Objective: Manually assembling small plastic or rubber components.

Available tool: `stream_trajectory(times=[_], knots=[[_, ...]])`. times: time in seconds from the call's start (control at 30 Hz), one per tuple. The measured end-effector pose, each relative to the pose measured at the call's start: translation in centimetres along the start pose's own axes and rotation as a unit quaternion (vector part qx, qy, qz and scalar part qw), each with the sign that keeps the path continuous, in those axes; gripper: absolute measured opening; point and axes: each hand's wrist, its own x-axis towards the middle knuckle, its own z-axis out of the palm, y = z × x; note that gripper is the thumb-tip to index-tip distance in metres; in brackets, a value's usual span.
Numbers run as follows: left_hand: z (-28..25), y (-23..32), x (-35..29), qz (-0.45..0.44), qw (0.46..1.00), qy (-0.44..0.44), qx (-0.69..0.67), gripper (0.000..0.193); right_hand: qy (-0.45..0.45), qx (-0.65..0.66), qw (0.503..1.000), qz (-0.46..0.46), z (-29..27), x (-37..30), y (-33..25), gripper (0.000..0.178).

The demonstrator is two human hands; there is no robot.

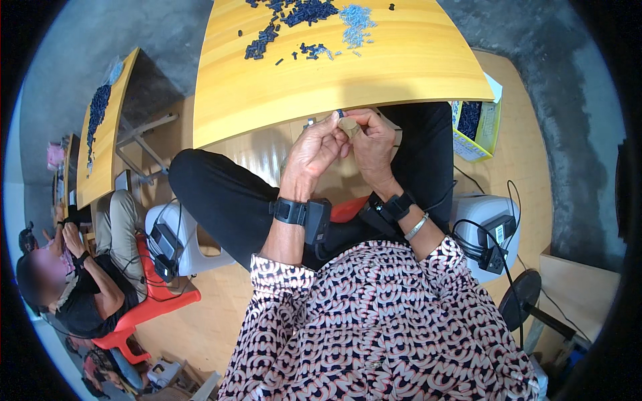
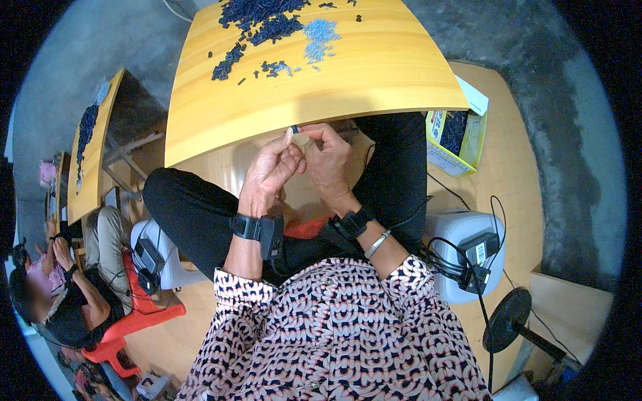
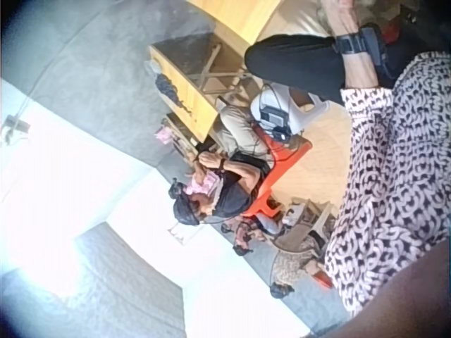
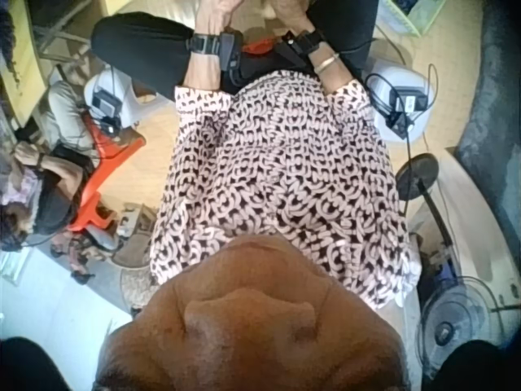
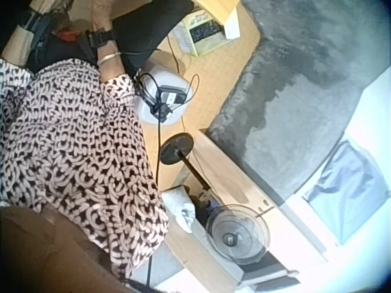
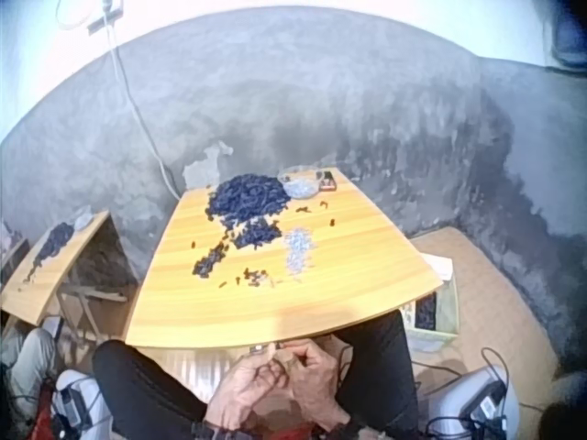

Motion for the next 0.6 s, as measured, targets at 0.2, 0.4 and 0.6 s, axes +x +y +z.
stream_trajectory(times=[0.2,0.4,0.6], knots=[[0.5,-0.3,-0.2,-0.029,0.999,-0.023,-0.020,0.020,-0.045,0.071,0.996,-0.024,-1.3,-0.2,-0.6,0.007],[0.5,-0.8,-0.9,-0.004,0.999,-0.053,-0.012,0.023,-0.054,0.060,0.995,-0.055,-1.8,-1.1,-1.6,0.008],[0.8,-0.5,-1.1,0.004,0.995,-0.098,-0.010,0.024,-0.050,0.051,0.992,-0.106,-1.7,-1.0,-2.1,0.014]])
